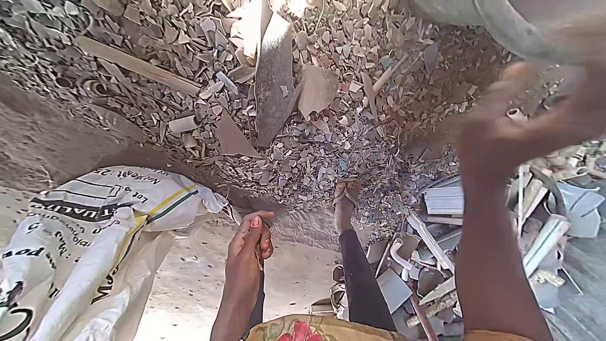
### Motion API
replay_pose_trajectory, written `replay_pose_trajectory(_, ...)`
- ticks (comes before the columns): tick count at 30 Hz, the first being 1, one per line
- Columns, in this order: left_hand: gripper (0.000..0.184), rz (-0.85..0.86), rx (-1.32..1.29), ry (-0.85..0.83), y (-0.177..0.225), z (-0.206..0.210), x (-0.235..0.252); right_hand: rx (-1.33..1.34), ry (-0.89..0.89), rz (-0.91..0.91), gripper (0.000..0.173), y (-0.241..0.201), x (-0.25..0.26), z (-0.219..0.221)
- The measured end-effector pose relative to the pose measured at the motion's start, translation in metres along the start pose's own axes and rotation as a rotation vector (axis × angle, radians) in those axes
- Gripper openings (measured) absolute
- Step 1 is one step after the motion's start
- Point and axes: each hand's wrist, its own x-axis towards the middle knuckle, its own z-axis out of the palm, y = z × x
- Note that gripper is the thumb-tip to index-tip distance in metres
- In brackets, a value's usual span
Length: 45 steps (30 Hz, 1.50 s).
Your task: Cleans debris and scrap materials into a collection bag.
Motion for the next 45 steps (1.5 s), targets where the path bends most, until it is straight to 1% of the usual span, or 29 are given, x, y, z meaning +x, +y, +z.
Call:
replay_pose_trajectory(1,0.037,0.003,0.003,-0.01,0.0,0.001,-0.001,0.115,-0.17,-0.023,0.028,-0.009,-0.013,0.016)
replay_pose_trajectory(2,0.037,0.001,0.007,-0.019,0.0,0.001,-0.002,0.216,-0.379,0.007,0.024,-0.018,-0.029,0.038)
replay_pose_trajectory(4,0.035,-0.001,0.013,-0.032,-0.001,0.003,-0.004,0.274,-0.796,0.123,0.03,-0.022,-0.063,0.091)
replay_pose_trajectory(5,0.033,0.0,0.01,-0.036,-0.001,0.003,-0.003,0.222,-0.919,0.15,0.037,-0.02,-0.081,0.116)
replay_pose_trajectory(6,0.031,0.002,0.001,-0.037,-0.002,0.002,-0.002,0.173,-0.939,0.155,0.043,-0.017,-0.098,0.136)
replay_pose_trajectory(7,0.03,0.002,-0.008,-0.03,-0.002,0.0,-0.002,0.149,-0.902,0.185,0.045,-0.017,-0.112,0.148)
replay_pose_trajectory(9,0.029,-0.001,-0.004,-0.003,-0.003,-0.004,-0.004,0.13,-0.819,0.302,0.042,-0.028,-0.129,0.143)
replay_pose_trajectory(11,0.032,0.003,-0.009,0.006,-0.005,-0.007,-0.005,0.161,-0.733,0.402,0.026,-0.046,-0.143,0.112)
replay_pose_trajectory(13,0.039,0.01,-0.027,-0.022,-0.008,-0.01,-0.006,0.207,-0.639,0.432,0.025,-0.062,-0.158,0.083)
replay_pose_trajectory(15,0.041,0.01,-0.043,-0.034,-0.01,-0.01,-0.006,0.193,-0.594,0.395,0.027,-0.068,-0.17,0.07)
replay_pose_trajectory(18,0.033,0.009,-0.027,-0.008,-0.01,-0.009,-0.009,0.133,-0.685,0.406,0.04,-0.054,-0.164,0.08)
replay_pose_trajectory(20,0.03,0.021,-0.001,-0.009,-0.009,-0.008,-0.008,0.159,-0.745,0.405,0.048,-0.036,-0.149,0.109)
replay_pose_trajectory(22,0.032,0.026,0.055,-0.004,-0.008,-0.008,-0.009,0.158,-0.871,0.381,0.043,-0.03,-0.133,0.13)
replay_pose_trajectory(23,0.035,0.031,0.096,-0.002,-0.007,-0.008,-0.008,0.144,-0.917,0.39,0.039,-0.033,-0.126,0.129)
replay_pose_trajectory(24,0.037,0.041,0.13,0.002,-0.007,-0.008,-0.007,0.136,-0.933,0.41,0.037,-0.04,-0.121,0.12)
replay_pose_trajectory(26,0.039,0.049,0.153,0.033,-0.007,-0.005,-0.008,0.189,-0.862,0.431,0.036,-0.064,-0.124,0.083)
replay_pose_trajectory(29,0.043,0.008,0.161,0.095,-0.006,0.009,-0.011,0.494,-0.838,0.453,0.037,-0.122,-0.143,0.022)
replay_pose_trajectory(30,0.046,-0.026,0.15,0.086,-0.006,0.012,-0.012,0.586,-0.812,0.409,0.034,-0.143,-0.154,0.006)
replay_pose_trajectory(31,0.05,-0.061,0.126,0.065,-0.006,0.015,-0.013,0.641,-0.728,0.293,0.028,-0.16,-0.169,-0.008)
replay_pose_trajectory(32,0.054,-0.078,0.08,0.026,-0.006,0.015,-0.012,0.675,-0.644,0.142,0.023,-0.168,-0.181,-0.019)
replay_pose_trajectory(33,0.057,-0.069,0.021,-0.055,-0.006,0.014,-0.012,0.7,-0.575,0.027,0.024,-0.166,-0.188,-0.027)
replay_pose_trajectory(34,0.056,-0.054,-0.05,-0.136,-0.006,0.012,-0.011,0.731,-0.502,-0.007,0.025,-0.156,-0.191,-0.031)
replay_pose_trajectory(35,0.055,-0.045,-0.122,-0.203,-0.005,0.012,-0.011,0.75,-0.437,0.035,0.027,-0.137,-0.191,-0.031)
replay_pose_trajectory(37,0.051,-0.051,-0.196,-0.285,-0.003,0.01,-0.013,0.616,-0.409,0.254,0.026,-0.073,-0.193,-0.019)
replay_pose_trajectory(39,0.049,-0.058,-0.221,-0.34,-0.004,0.013,-0.014,0.424,-0.568,0.559,0.023,0.016,-0.197,0.006)
replay_pose_trajectory(41,0.044,-0.07,-0.235,-0.367,-0.006,0.018,-0.014,0.198,-0.729,0.892,0.03,0.11,-0.218,0.038)
replay_pose_trajectory(42,0.04,-0.081,-0.241,-0.378,-0.007,0.02,-0.015,0.094,-0.779,1.012,0.036,0.149,-0.234,0.054)
replay_pose_trajectory(44,0.033,-0.1,-0.263,-0.409,-0.008,0.024,-0.015,-0.095,-0.861,1.135,0.049,0.197,-0.259,0.083)
replay_pose_trajectory(45,0.03,-0.099,-0.268,-0.42,-0.008,0.025,-0.016,-0.145,-0.892,1.162,0.053,0.202,-0.262,0.095)
